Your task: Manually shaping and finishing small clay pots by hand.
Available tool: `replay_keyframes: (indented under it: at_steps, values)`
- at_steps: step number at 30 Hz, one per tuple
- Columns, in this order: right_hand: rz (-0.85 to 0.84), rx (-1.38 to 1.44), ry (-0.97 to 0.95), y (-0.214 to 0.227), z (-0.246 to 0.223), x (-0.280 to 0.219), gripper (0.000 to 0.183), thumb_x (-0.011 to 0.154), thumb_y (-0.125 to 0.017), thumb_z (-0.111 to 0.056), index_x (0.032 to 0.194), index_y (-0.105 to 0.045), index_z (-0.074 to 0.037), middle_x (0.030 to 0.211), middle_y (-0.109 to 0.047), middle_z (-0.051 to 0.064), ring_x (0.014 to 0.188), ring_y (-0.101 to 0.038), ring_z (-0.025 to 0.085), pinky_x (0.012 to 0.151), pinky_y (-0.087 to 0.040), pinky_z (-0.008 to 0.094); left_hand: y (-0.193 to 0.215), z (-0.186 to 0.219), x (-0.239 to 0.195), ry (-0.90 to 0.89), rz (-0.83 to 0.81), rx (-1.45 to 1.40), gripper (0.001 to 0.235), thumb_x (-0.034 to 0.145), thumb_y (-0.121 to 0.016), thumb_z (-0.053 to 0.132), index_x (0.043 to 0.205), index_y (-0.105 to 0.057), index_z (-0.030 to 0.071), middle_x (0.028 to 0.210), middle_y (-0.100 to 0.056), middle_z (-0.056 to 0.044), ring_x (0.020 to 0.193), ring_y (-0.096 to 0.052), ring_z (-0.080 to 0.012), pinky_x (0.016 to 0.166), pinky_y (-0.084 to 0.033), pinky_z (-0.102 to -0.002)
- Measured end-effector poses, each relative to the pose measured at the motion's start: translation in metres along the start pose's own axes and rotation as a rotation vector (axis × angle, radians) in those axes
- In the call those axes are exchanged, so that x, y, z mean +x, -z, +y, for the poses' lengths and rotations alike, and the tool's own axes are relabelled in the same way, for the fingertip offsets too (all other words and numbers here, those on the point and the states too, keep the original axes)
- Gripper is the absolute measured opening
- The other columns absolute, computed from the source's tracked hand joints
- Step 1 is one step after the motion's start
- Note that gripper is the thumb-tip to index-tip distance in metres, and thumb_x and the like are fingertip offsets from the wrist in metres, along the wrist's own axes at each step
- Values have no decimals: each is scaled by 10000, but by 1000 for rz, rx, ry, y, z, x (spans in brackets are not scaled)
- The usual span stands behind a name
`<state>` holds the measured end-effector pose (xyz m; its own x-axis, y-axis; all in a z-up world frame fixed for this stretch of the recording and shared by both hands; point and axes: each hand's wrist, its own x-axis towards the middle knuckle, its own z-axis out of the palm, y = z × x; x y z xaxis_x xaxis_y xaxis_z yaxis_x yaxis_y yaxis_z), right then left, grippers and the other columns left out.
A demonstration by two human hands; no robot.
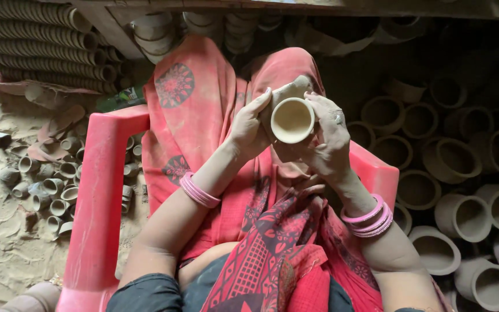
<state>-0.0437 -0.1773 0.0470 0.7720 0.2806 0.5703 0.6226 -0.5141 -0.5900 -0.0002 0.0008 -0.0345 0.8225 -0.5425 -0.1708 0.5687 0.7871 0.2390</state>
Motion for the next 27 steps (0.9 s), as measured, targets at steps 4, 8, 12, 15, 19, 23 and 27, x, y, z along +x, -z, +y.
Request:
replay_keyframes:
  at_steps: [4, 8, 12, 15, 19, 23, 27]
  values:
    - [3, 26, -40, -2, 0, -5, 747, 779, -942, -161, 1379, -527, -5, 1382, -607, 200, 1320, -605, 307, 1143, -500, 390, -4, 4, -2, -29, -26, -24, 523, 1123, -417, 368, 1459, -520, -20, 1399, -623, -157, 1278, -609, -265, 1135, -469, -425]
    - [21, 174, -157, 2, 5, -6, 715, 788, -896, -151, 1374, -518, 6, 1350, -614, 176, 1270, -619, 262, 1117, -515, 363, -4, 18, -5, -115, -36, -72, 531, 1114, -398, 376, 1471, -518, 1, 1435, -612, -145, 1325, -598, -277, 1184, -442, -438]
    - [36, 287, -228, 6, 14, -5, 690, 791, -855, -144, 1367, -512, 20, 1322, -619, 158, 1228, -626, 237, 1097, -520, 349, 5, 32, -8, -163, 11, -69, 541, 1117, -396, 382, 1467, -514, -12, 1434, -605, -167, 1327, -591, -309, 1198, -426, -473]
    - [47, 398, -309, 10, 22, -9, 666, 795, -814, -138, 1360, -506, 35, 1293, -623, 141, 1186, -633, 212, 1076, -526, 336, -3, 42, -14, -145, -103, -78, 594, 1074, -391, 423, 1448, -521, -21, 1413, -633, -168, 1320, -608, -332, 1189, -434, -482]
    - [38, 628, -428, 17, 51, -19, 592, 832, -714, -185, 1335, -524, 65, 1227, -648, 134, 1096, -650, 193, 1002, -534, 321, -4, 42, -18, -130, -64, -13, 493, 1046, -544, 266, 1448, -516, -20, 1343, -656, -172, 1248, -636, -310, 1141, -473, -478]
    - [-48, 1098, -572, 22, 70, -27, 613, 937, -530, -395, 1272, -602, 113, 1088, -696, 175, 926, -663, 228, 817, -529, 334, 5, 34, -19, -141, -55, 182, 508, 983, -649, 9, 1475, -533, -40, 1361, -655, -149, 1259, -637, -267, 1151, -485, -427]
    - [-56, 1549, -634, 25, 67, -21, 753, 949, -484, -546, 1242, -611, 136, 979, -657, 187, 810, -617, 266, 726, -494, 370, -14, 39, -25, -223, -7, 281, 479, 985, -645, 36, 1449, -559, -43, 1359, -671, -134, 1266, -644, -256, 1151, -489, -402]
